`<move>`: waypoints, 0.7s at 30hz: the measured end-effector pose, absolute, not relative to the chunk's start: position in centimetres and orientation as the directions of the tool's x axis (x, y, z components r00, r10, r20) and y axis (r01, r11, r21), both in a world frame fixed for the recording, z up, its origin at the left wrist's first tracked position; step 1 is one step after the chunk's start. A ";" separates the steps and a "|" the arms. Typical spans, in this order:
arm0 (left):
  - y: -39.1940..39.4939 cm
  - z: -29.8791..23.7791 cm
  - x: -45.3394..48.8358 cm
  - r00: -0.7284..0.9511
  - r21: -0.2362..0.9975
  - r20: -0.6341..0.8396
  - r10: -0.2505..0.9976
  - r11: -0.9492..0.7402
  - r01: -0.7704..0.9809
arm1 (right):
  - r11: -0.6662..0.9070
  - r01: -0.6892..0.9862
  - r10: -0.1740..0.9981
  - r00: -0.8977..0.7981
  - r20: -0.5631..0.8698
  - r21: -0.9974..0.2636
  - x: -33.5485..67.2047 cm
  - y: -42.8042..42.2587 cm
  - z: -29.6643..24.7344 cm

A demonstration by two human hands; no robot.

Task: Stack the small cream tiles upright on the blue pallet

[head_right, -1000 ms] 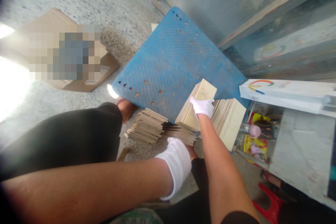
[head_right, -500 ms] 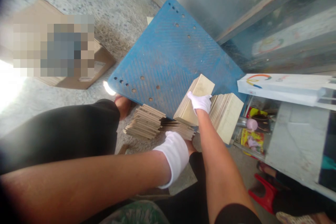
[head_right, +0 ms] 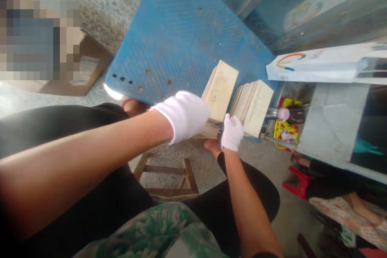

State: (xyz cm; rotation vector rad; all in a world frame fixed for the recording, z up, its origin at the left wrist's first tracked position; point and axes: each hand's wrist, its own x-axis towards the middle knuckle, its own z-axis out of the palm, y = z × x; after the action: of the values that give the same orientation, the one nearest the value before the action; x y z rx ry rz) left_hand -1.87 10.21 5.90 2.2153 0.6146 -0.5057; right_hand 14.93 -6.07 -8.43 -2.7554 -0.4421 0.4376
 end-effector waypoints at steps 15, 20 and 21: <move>10.4 5.7 -1.6 0.804 0.462 -0.553 0.221 -0.721 0.516 | -0.966 0.258 0.240 0.861 -0.448 -0.022 6.3 -9.4 -11.3; 10.4 5.7 -1.6 0.790 0.477 -0.574 0.216 -0.696 0.536 | -0.976 0.215 0.215 0.902 -0.374 -0.042 5.5 -8.6 -12.1; 10.4 5.8 -1.7 0.792 0.480 -0.574 0.210 -0.697 0.533 | -0.977 0.207 0.209 0.905 -0.371 -0.047 5.4 -8.5 -12.0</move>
State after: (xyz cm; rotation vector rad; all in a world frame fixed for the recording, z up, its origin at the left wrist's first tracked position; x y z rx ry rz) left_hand -1.66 10.42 5.78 2.3239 0.5479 -0.6433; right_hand 5.35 -8.54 -12.03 -3.0596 -0.3341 0.5970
